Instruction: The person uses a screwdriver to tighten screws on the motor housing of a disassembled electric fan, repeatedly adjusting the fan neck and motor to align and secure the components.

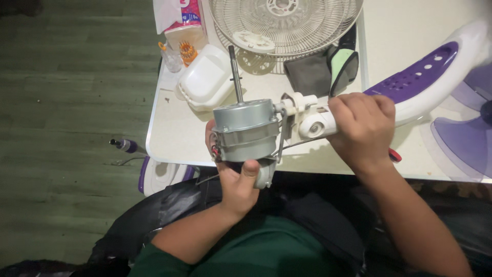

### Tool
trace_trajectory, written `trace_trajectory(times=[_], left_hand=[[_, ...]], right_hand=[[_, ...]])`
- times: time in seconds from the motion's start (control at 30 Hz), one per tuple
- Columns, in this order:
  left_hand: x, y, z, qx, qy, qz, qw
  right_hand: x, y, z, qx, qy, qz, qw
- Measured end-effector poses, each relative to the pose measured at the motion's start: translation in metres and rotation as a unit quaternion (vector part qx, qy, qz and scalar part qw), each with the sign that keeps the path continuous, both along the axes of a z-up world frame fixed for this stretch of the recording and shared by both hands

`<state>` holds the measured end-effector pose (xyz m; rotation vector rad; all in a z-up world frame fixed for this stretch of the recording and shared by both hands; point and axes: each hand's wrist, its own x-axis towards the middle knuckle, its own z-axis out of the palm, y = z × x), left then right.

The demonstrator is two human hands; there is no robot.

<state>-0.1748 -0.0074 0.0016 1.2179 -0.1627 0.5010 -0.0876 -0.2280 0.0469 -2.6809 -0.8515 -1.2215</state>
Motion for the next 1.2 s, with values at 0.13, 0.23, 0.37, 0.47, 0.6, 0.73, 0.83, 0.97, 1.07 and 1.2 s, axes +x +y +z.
trace_trajectory(times=[0.13, 0.23, 0.37, 0.47, 0.6, 0.73, 0.83, 0.97, 1.07, 1.2], left_hand=[[0.003, 0.014, -0.001, 0.017, 0.003, -0.023, 1.000], [0.010, 0.028, 0.002, -0.021, -0.003, -0.057, 0.998], [0.023, 0.052, 0.012, -0.005, 0.002, -0.077, 0.997], [0.031, 0.067, 0.016, 0.024, -0.006, -0.105, 0.994], [0.040, 0.079, 0.014, 0.023, -0.003, -0.145, 0.989], [0.048, 0.083, 0.006, 0.029, -0.004, -0.140, 0.990], [0.049, 0.083, 0.000, 0.016, -0.005, -0.143, 0.990], [0.052, 0.084, -0.006, 0.011, -0.006, -0.139, 0.990], [0.052, 0.082, -0.011, 0.008, -0.010, -0.140, 0.990], [0.047, 0.078, -0.018, 0.002, -0.006, -0.169, 0.986]], right_hand=[[-0.003, 0.003, 0.005, -0.001, 0.035, 0.009, 0.999], [-0.007, 0.002, 0.015, 0.000, 0.102, 0.040, 0.994], [-0.009, 0.002, 0.029, -0.006, 0.227, 0.084, 0.970], [-0.008, 0.003, 0.035, -0.017, 0.307, 0.086, 0.948], [-0.003, 0.008, 0.043, -0.008, 0.420, 0.091, 0.903], [0.005, 0.012, 0.054, -0.031, 0.511, 0.073, 0.856], [0.011, 0.013, 0.058, -0.042, 0.560, 0.056, 0.826], [0.019, 0.013, 0.054, -0.049, 0.583, 0.072, 0.808], [0.022, 0.017, 0.043, -0.046, 0.606, 0.121, 0.785], [0.019, 0.019, 0.038, -0.001, 0.685, 0.217, 0.696]])
